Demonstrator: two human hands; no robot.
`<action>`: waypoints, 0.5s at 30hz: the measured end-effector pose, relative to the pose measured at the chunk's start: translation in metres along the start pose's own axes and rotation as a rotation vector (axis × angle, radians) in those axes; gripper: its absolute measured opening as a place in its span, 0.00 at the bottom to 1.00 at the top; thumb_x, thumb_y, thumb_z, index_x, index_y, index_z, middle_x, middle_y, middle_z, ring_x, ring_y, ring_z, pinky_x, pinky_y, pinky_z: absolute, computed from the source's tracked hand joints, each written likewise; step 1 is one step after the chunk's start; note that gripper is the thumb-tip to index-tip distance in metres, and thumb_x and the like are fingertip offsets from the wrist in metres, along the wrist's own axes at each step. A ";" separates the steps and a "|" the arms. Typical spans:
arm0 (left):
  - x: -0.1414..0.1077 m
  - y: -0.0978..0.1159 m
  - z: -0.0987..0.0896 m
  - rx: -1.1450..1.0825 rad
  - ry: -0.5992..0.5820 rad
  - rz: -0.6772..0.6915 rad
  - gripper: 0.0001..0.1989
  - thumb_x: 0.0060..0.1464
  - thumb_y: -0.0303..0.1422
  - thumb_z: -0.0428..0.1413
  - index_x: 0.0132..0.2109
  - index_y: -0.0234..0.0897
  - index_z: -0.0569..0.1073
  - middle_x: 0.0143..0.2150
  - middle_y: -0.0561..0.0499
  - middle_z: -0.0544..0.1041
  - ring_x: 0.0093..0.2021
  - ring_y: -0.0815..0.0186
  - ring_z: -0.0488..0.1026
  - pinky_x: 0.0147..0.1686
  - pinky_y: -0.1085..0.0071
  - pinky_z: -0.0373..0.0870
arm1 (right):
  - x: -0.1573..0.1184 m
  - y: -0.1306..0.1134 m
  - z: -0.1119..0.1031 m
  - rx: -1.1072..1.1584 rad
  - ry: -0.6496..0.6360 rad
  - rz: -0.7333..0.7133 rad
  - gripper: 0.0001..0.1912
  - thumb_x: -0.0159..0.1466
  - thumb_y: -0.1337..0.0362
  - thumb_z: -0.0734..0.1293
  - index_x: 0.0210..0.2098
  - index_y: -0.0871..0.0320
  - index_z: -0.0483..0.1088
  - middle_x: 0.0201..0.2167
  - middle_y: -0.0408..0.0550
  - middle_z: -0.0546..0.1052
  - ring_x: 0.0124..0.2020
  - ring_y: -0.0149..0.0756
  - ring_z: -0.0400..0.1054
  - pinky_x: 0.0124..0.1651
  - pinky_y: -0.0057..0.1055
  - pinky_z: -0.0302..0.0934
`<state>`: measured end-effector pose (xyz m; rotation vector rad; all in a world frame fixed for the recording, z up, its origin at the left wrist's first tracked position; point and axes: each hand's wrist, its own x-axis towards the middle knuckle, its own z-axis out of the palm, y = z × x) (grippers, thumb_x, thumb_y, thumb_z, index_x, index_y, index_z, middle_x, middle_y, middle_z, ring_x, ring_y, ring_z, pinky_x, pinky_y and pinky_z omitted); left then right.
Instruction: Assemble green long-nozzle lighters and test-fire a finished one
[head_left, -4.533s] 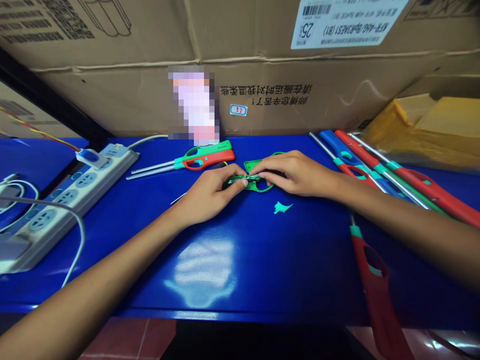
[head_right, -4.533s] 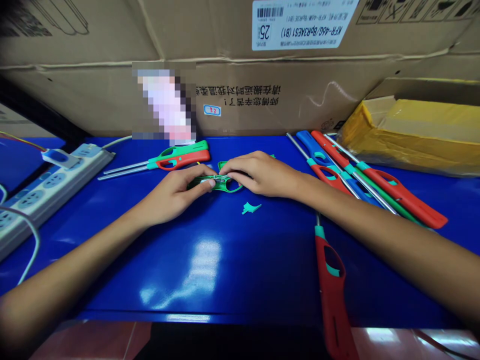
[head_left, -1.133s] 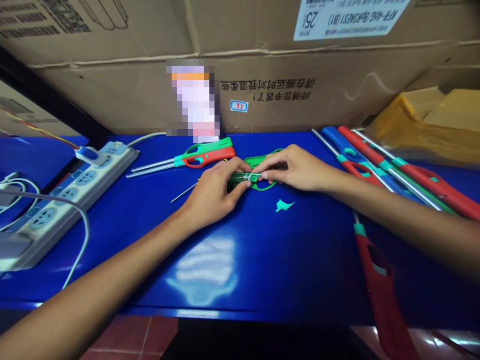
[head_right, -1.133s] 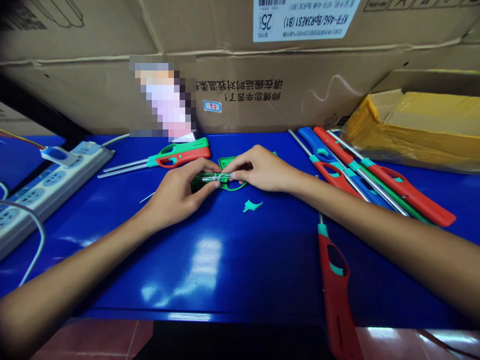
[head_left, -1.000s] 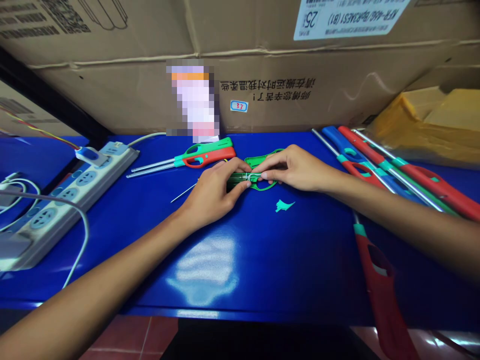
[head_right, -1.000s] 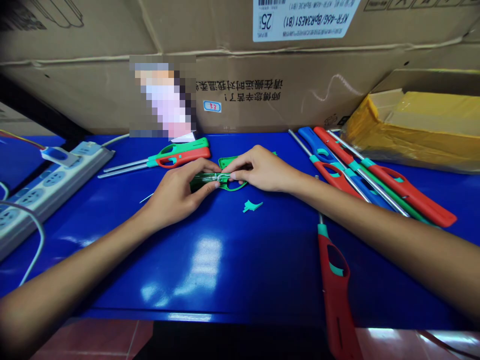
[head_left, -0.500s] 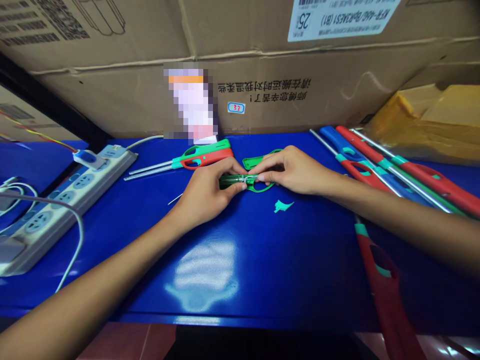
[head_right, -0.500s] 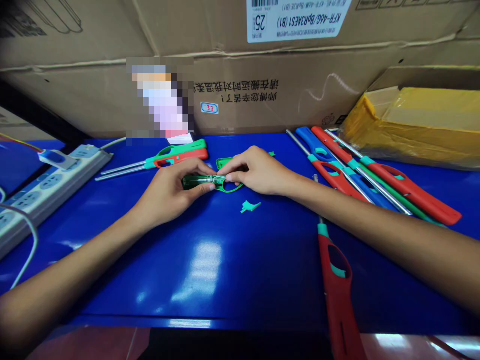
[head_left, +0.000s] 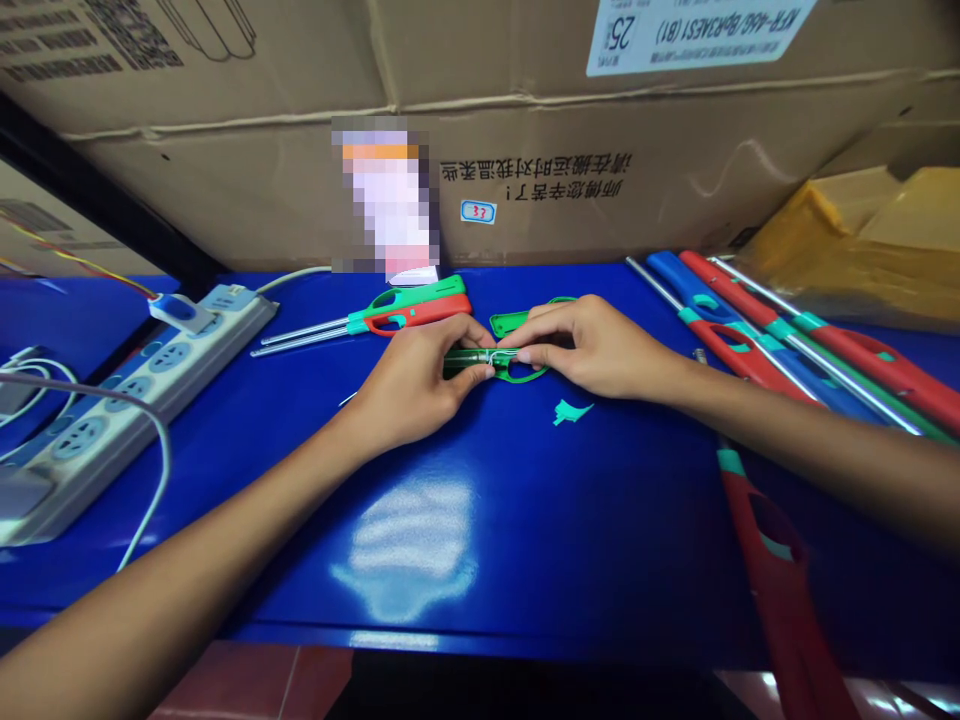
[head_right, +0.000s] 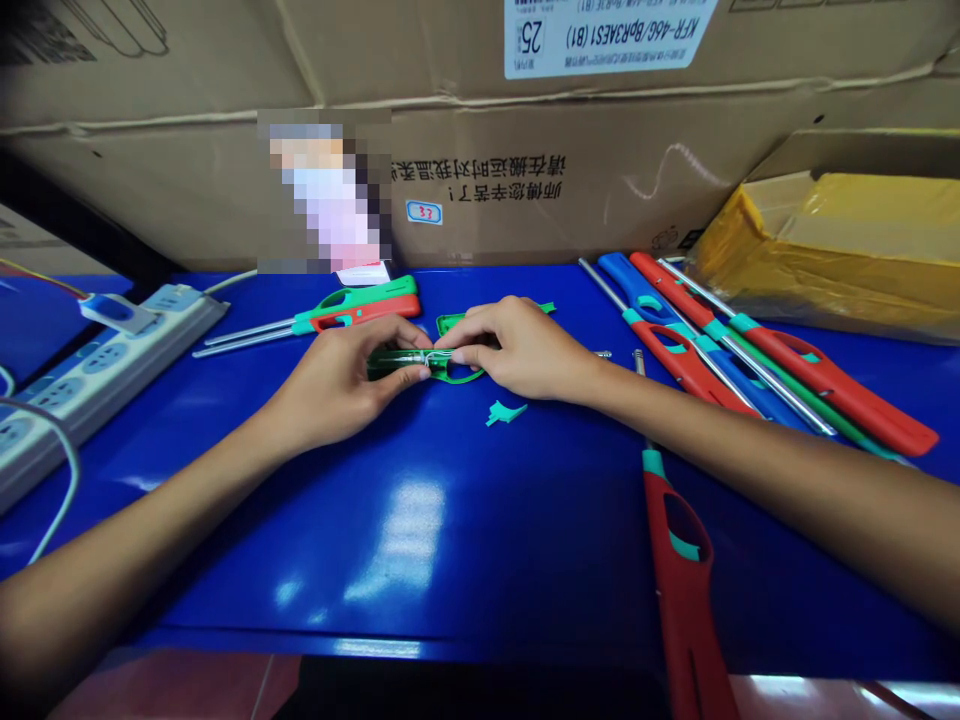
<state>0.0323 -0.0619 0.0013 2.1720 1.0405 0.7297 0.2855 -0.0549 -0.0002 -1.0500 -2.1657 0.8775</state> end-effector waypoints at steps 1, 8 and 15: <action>0.000 0.001 0.000 0.011 -0.003 0.009 0.06 0.64 0.34 0.64 0.47 0.38 0.80 0.46 0.48 0.87 0.44 0.59 0.82 0.48 0.60 0.78 | 0.000 0.000 0.001 -0.006 0.002 -0.003 0.14 0.70 0.67 0.72 0.49 0.51 0.90 0.42 0.48 0.89 0.41 0.41 0.78 0.50 0.38 0.69; -0.001 0.000 0.001 0.110 0.033 0.037 0.06 0.65 0.35 0.64 0.47 0.39 0.79 0.46 0.48 0.87 0.44 0.57 0.83 0.48 0.60 0.78 | -0.001 0.002 0.002 -0.032 0.036 -0.001 0.13 0.71 0.65 0.73 0.49 0.51 0.91 0.40 0.49 0.88 0.41 0.42 0.77 0.50 0.39 0.68; 0.003 -0.006 -0.008 0.085 -0.096 0.062 0.09 0.68 0.35 0.61 0.52 0.38 0.80 0.47 0.48 0.87 0.45 0.58 0.83 0.46 0.62 0.77 | 0.001 0.003 0.001 -0.011 0.028 0.029 0.13 0.70 0.69 0.73 0.47 0.51 0.91 0.40 0.47 0.89 0.40 0.40 0.78 0.48 0.37 0.68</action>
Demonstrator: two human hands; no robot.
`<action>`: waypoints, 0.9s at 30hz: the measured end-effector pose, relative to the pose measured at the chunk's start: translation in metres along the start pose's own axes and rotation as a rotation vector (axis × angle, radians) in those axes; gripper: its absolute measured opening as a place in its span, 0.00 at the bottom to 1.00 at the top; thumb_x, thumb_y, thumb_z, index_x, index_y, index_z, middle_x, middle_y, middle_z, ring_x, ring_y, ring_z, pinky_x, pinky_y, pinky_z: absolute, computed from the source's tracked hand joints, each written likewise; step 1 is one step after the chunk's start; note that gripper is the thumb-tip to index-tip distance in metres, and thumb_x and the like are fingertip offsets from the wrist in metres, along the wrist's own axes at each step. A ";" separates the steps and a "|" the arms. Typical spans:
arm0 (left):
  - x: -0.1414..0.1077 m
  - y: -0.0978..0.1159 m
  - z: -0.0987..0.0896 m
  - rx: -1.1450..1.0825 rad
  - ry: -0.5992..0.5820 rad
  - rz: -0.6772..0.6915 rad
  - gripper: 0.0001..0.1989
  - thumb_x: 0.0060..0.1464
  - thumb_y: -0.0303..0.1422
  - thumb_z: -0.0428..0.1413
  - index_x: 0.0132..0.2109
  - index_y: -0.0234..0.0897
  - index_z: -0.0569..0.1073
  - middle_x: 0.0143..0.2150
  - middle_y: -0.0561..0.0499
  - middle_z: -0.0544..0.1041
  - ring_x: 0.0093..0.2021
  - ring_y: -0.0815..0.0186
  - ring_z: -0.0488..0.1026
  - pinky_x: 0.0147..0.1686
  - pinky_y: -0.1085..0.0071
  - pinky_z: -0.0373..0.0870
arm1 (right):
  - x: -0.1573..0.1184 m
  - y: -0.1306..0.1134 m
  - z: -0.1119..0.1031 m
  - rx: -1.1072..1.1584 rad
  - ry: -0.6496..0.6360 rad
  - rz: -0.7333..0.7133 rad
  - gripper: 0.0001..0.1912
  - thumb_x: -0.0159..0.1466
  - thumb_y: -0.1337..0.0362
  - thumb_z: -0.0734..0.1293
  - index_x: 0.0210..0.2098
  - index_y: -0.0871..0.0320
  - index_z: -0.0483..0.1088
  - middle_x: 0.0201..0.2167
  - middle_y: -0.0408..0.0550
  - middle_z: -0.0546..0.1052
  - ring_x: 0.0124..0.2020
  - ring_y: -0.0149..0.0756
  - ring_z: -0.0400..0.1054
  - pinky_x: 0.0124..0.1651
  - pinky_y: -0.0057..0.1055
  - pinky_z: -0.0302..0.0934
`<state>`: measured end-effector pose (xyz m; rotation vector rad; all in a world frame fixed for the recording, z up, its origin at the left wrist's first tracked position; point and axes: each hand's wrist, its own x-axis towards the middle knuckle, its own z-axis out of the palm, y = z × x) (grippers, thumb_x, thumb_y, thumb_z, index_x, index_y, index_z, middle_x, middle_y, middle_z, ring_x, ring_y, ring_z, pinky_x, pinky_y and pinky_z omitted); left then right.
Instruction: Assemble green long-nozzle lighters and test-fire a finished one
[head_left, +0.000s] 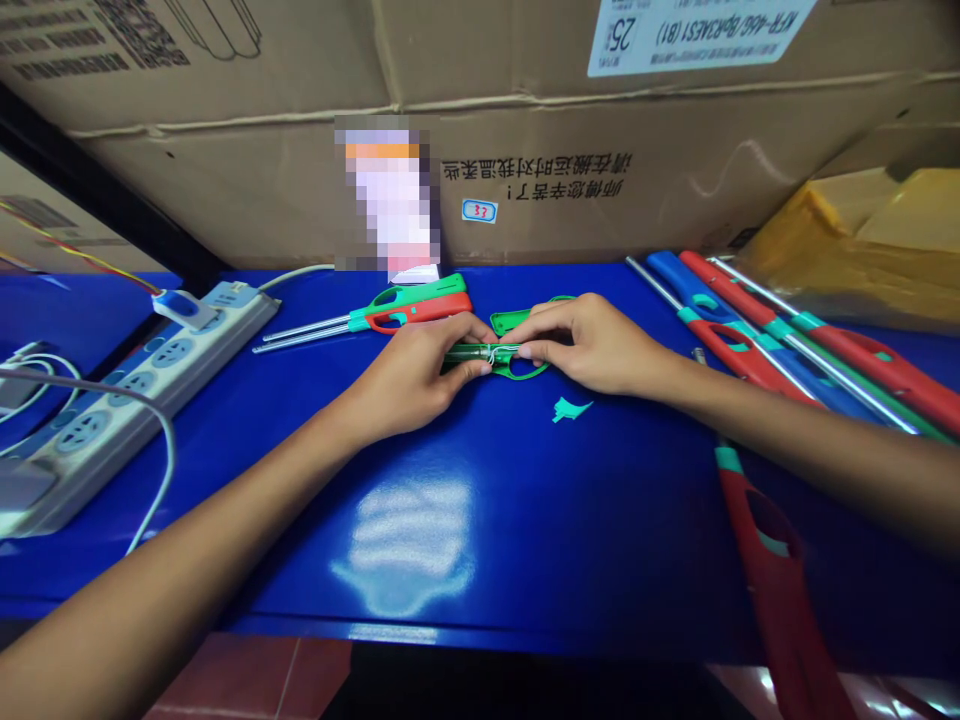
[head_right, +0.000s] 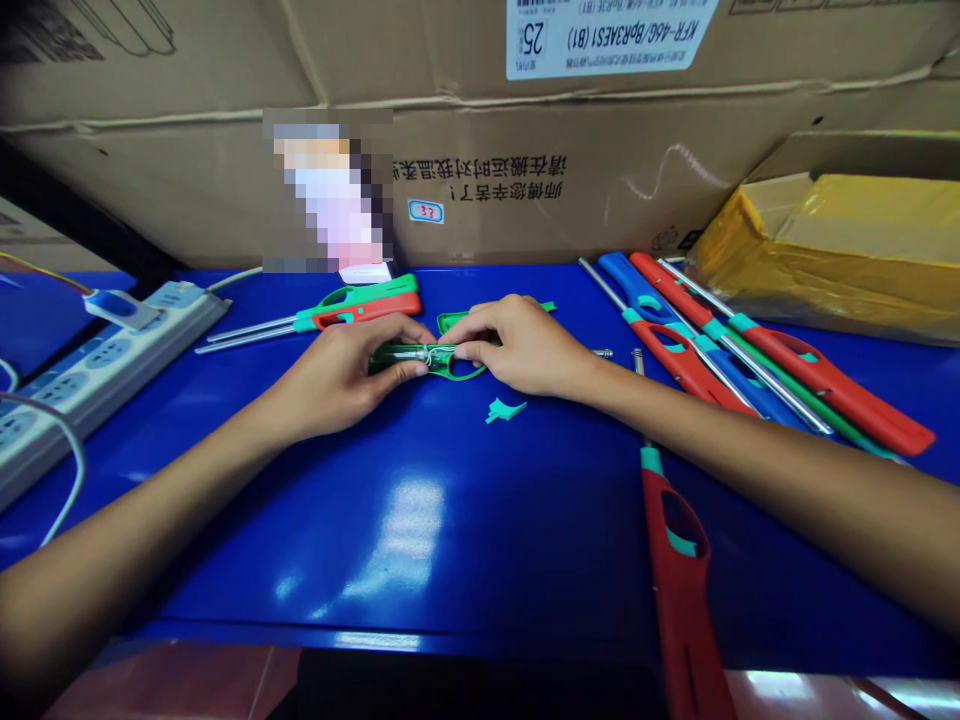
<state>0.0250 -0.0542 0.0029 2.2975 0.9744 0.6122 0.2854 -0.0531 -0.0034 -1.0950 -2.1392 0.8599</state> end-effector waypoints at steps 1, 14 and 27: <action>0.000 -0.001 -0.001 -0.018 -0.012 -0.002 0.09 0.69 0.35 0.61 0.53 0.38 0.81 0.49 0.47 0.87 0.47 0.58 0.83 0.48 0.62 0.78 | 0.000 0.001 0.000 0.008 -0.005 0.012 0.14 0.70 0.70 0.73 0.47 0.51 0.91 0.40 0.48 0.89 0.39 0.40 0.78 0.47 0.37 0.68; -0.002 0.007 0.000 -0.086 0.025 -0.087 0.08 0.64 0.35 0.63 0.48 0.37 0.82 0.46 0.47 0.88 0.43 0.58 0.83 0.43 0.62 0.78 | 0.000 -0.002 -0.001 0.104 -0.054 0.056 0.11 0.69 0.66 0.75 0.48 0.55 0.90 0.41 0.50 0.90 0.40 0.42 0.82 0.45 0.37 0.73; 0.000 0.005 -0.003 -0.104 -0.035 -0.152 0.11 0.64 0.37 0.61 0.49 0.36 0.81 0.49 0.45 0.87 0.47 0.55 0.82 0.49 0.59 0.76 | 0.002 -0.001 -0.003 0.094 -0.063 0.001 0.09 0.68 0.63 0.75 0.46 0.53 0.88 0.44 0.48 0.90 0.45 0.43 0.83 0.50 0.37 0.72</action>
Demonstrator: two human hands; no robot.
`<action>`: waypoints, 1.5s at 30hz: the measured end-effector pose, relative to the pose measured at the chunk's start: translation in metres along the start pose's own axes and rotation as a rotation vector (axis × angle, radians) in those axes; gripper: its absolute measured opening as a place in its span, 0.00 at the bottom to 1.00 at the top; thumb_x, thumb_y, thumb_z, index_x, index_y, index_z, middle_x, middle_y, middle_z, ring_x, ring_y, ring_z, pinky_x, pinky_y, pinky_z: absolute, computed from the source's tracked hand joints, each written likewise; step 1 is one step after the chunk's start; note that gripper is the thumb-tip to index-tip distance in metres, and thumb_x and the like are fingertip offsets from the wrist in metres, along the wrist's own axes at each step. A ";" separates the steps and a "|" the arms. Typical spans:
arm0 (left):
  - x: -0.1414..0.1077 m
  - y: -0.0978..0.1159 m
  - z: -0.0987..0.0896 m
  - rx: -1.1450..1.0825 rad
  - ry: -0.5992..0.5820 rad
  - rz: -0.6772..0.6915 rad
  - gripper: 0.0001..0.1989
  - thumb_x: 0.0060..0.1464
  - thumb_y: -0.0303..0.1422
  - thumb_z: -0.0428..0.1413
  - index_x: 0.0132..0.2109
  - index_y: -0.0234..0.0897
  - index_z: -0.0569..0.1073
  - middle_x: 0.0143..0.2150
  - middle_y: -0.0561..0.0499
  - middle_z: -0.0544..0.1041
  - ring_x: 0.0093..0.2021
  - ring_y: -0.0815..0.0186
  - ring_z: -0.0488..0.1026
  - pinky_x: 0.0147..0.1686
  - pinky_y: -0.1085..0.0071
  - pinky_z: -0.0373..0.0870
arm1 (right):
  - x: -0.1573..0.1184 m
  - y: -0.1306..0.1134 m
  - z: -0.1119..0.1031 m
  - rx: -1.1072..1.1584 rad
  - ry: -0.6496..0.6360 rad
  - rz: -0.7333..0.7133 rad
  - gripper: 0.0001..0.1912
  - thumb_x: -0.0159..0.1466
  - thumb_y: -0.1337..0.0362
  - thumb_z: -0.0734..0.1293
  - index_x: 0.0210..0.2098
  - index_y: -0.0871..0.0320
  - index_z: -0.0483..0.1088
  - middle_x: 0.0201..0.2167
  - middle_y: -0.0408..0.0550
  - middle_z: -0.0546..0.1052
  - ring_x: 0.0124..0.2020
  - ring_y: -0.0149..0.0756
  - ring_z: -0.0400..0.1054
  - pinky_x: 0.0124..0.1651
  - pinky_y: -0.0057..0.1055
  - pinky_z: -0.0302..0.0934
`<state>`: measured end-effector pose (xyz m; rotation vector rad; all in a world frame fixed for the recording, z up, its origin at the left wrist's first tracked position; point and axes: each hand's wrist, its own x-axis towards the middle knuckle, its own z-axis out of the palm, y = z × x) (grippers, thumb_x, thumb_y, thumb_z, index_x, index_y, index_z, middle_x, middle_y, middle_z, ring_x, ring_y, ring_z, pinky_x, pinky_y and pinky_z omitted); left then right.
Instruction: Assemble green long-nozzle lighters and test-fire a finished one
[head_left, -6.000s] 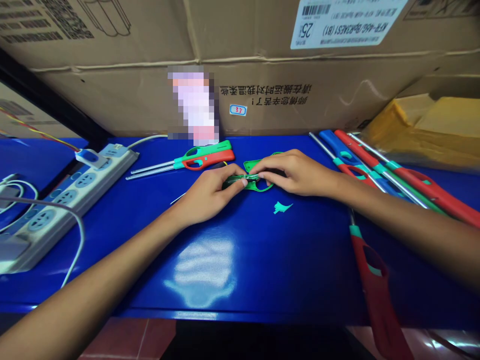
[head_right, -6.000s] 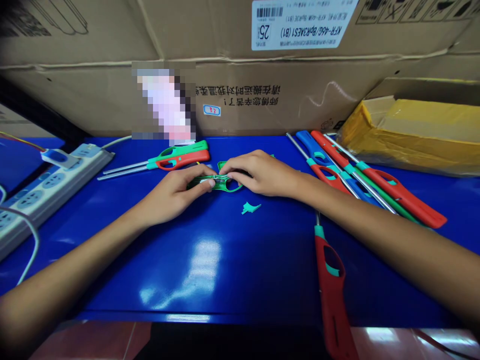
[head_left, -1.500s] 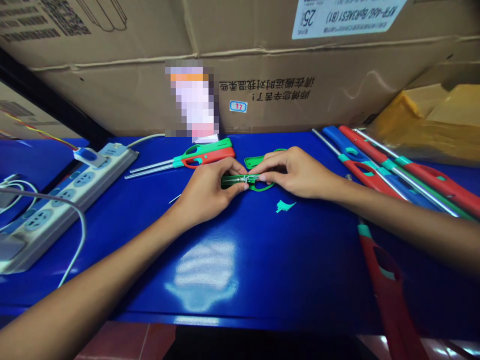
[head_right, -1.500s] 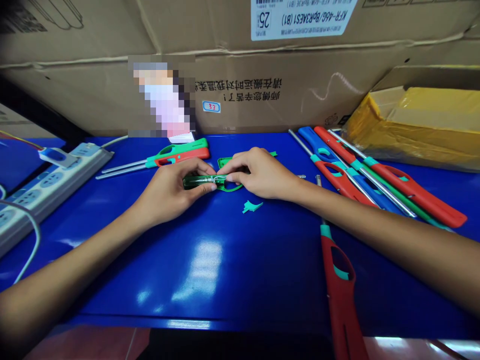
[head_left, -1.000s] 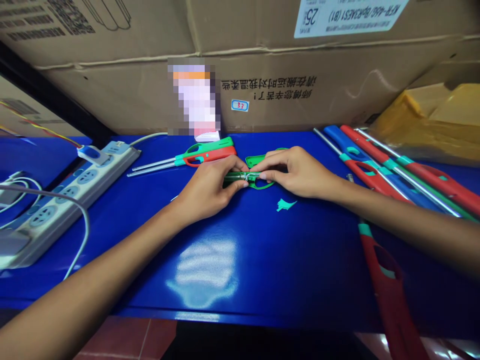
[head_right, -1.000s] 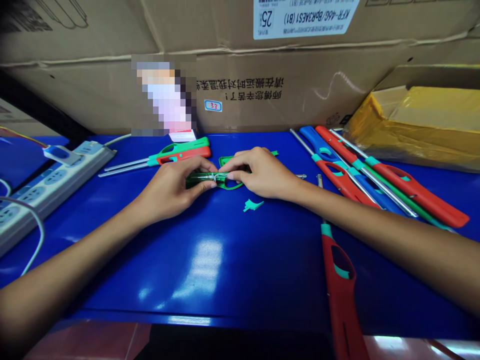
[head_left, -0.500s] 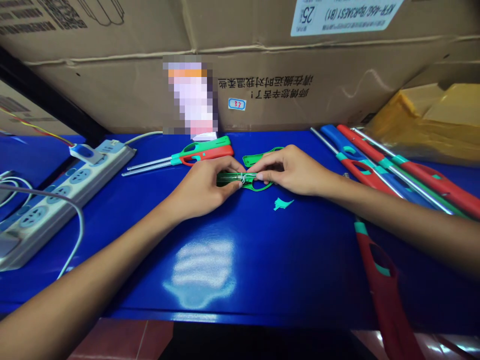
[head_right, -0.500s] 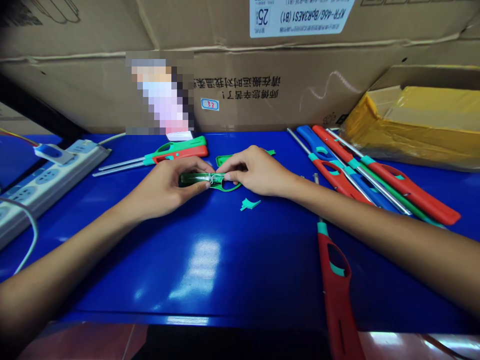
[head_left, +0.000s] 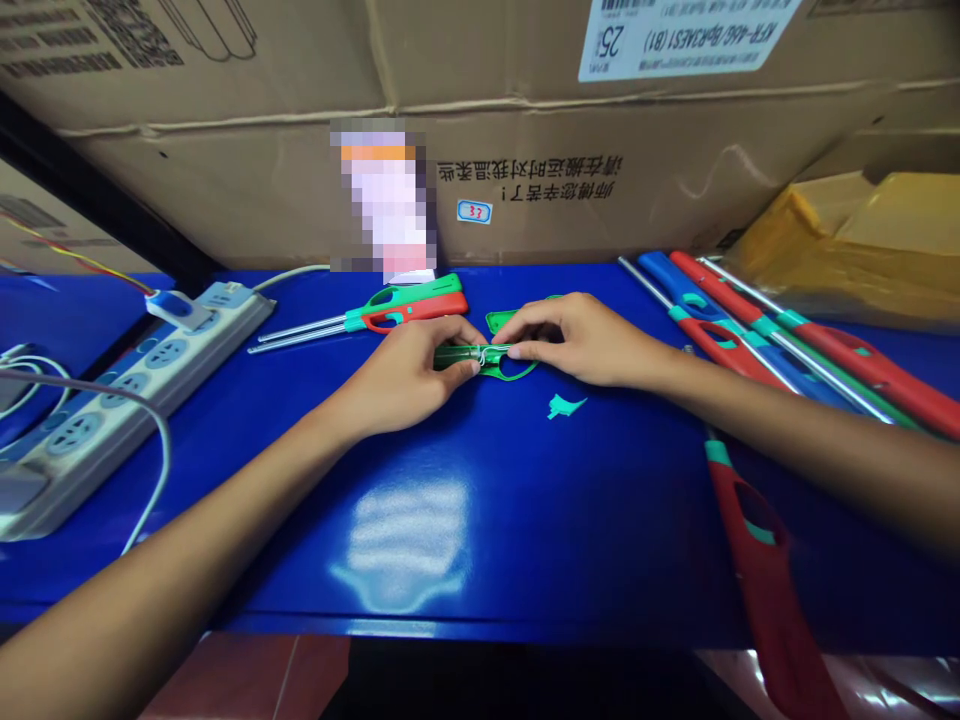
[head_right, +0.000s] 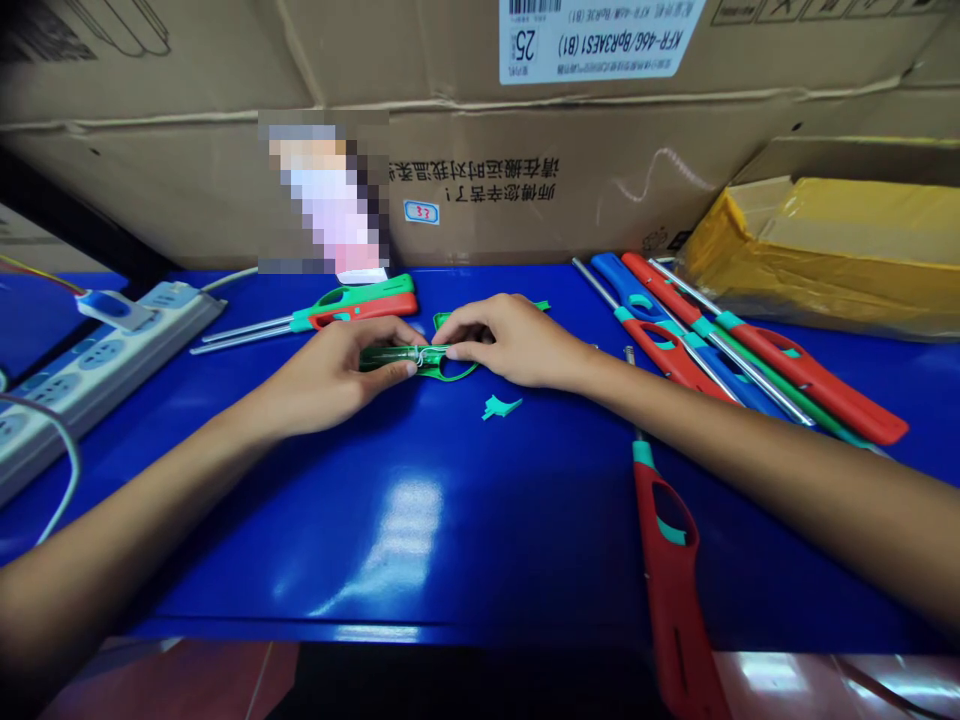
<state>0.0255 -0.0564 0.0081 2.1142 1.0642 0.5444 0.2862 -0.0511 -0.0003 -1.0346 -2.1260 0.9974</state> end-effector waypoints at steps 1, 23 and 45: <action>0.000 -0.001 0.000 -0.007 -0.006 -0.006 0.11 0.64 0.37 0.61 0.49 0.36 0.82 0.49 0.45 0.87 0.47 0.55 0.82 0.49 0.59 0.76 | 0.001 0.001 -0.002 0.015 -0.019 0.015 0.10 0.68 0.61 0.76 0.46 0.53 0.88 0.44 0.48 0.90 0.44 0.43 0.83 0.50 0.37 0.72; 0.002 -0.004 -0.001 -0.033 -0.028 -0.037 0.11 0.65 0.37 0.61 0.49 0.36 0.81 0.50 0.44 0.86 0.46 0.56 0.80 0.47 0.60 0.74 | -0.018 -0.054 -0.070 -0.627 -0.427 -0.054 0.08 0.70 0.56 0.76 0.45 0.47 0.88 0.38 0.44 0.89 0.36 0.41 0.80 0.40 0.36 0.66; 0.000 -0.003 -0.002 -0.016 -0.009 -0.011 0.10 0.65 0.36 0.61 0.49 0.37 0.81 0.49 0.46 0.87 0.47 0.58 0.81 0.51 0.59 0.74 | -0.013 -0.049 -0.039 -0.527 -0.244 -0.086 0.03 0.68 0.59 0.76 0.38 0.50 0.82 0.29 0.41 0.83 0.30 0.37 0.74 0.37 0.35 0.58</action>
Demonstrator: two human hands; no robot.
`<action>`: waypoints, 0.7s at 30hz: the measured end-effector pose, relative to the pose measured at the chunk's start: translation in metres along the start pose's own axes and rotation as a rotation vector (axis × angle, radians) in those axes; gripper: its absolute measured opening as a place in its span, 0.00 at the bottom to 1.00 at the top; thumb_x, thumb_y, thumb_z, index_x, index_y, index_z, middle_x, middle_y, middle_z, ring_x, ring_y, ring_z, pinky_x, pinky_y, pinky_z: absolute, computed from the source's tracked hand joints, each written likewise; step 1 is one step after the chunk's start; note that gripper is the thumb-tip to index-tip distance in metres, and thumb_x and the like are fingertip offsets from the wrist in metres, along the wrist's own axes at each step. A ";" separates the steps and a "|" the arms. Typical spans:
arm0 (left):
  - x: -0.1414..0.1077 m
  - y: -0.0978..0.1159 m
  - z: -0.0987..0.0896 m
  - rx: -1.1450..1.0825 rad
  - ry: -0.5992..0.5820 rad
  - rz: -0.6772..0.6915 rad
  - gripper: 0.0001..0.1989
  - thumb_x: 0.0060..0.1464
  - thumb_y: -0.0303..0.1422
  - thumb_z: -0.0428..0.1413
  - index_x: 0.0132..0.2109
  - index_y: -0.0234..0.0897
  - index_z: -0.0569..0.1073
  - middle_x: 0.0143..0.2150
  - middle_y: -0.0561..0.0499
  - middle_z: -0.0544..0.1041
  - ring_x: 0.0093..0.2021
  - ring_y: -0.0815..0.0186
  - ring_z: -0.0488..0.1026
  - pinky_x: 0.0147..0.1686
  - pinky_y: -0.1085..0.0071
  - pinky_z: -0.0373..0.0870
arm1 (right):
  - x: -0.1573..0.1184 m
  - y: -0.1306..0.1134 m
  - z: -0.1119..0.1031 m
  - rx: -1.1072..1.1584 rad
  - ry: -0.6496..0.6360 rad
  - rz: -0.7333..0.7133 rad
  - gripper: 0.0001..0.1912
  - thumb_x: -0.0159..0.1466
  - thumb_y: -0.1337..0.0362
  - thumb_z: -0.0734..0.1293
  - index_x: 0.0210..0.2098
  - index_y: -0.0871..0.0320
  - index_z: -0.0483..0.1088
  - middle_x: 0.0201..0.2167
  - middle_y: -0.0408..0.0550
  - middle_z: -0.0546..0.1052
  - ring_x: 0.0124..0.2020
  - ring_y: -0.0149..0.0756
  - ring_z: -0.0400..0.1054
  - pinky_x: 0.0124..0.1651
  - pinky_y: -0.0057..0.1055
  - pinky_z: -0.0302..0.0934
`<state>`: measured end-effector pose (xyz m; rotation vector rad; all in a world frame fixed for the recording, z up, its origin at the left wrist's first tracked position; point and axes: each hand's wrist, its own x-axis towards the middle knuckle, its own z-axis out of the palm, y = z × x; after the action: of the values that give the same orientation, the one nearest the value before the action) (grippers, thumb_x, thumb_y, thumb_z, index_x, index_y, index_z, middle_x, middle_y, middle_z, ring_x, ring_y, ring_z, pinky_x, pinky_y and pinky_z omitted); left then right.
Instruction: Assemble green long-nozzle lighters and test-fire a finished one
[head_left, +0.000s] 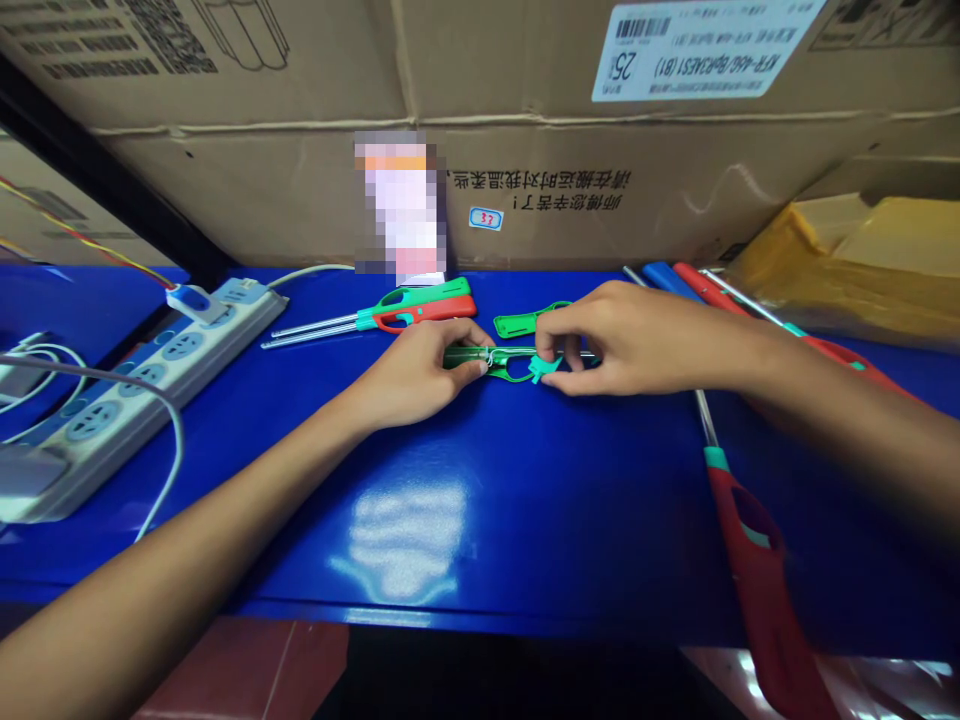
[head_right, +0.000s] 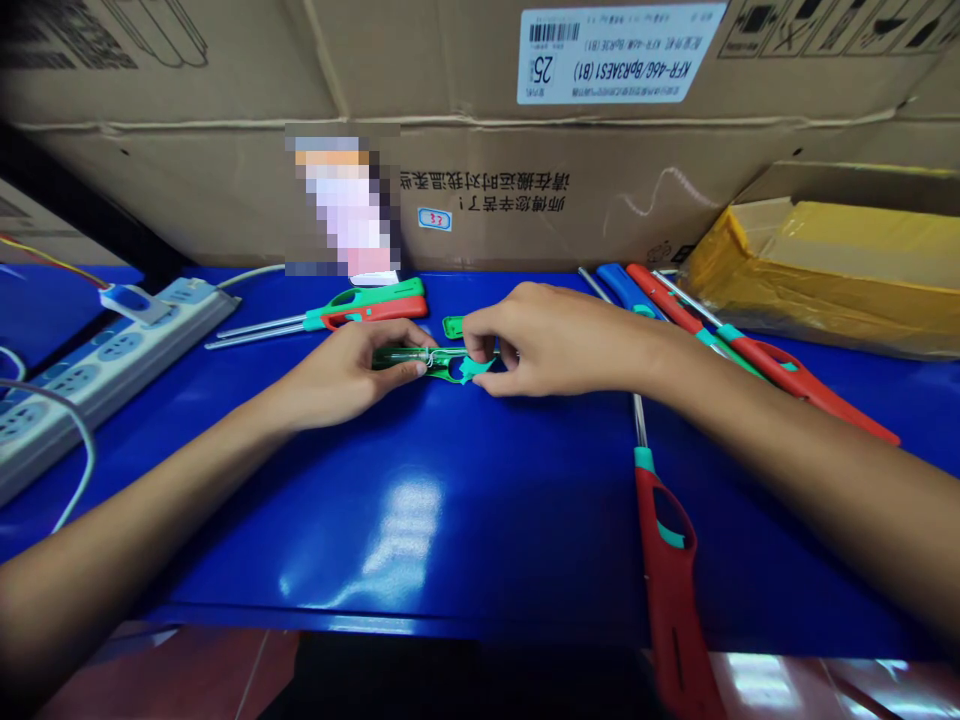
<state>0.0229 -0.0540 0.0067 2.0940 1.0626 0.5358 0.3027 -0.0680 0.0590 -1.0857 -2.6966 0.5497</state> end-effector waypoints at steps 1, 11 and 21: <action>0.000 0.000 0.000 0.005 0.002 0.003 0.10 0.65 0.36 0.61 0.49 0.37 0.81 0.49 0.46 0.87 0.47 0.58 0.81 0.51 0.60 0.74 | 0.001 0.000 0.001 0.008 0.040 0.011 0.04 0.67 0.59 0.77 0.37 0.50 0.81 0.28 0.40 0.82 0.29 0.37 0.74 0.36 0.34 0.57; 0.001 0.001 0.000 0.009 -0.008 0.001 0.10 0.65 0.35 0.61 0.50 0.36 0.81 0.48 0.46 0.87 0.46 0.57 0.81 0.50 0.60 0.74 | 0.008 -0.002 0.019 0.038 0.127 0.014 0.05 0.69 0.63 0.74 0.43 0.53 0.85 0.30 0.42 0.85 0.31 0.36 0.76 0.38 0.33 0.59; 0.000 -0.001 0.000 0.011 -0.008 0.005 0.11 0.65 0.36 0.61 0.50 0.36 0.81 0.49 0.46 0.86 0.47 0.57 0.81 0.52 0.58 0.74 | 0.005 -0.006 0.032 -0.088 0.131 0.044 0.03 0.66 0.68 0.74 0.38 0.53 0.79 0.29 0.41 0.81 0.31 0.36 0.71 0.37 0.33 0.51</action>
<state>0.0225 -0.0535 0.0059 2.1072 1.0582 0.5244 0.2855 -0.0773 0.0324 -1.1626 -2.6110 0.3559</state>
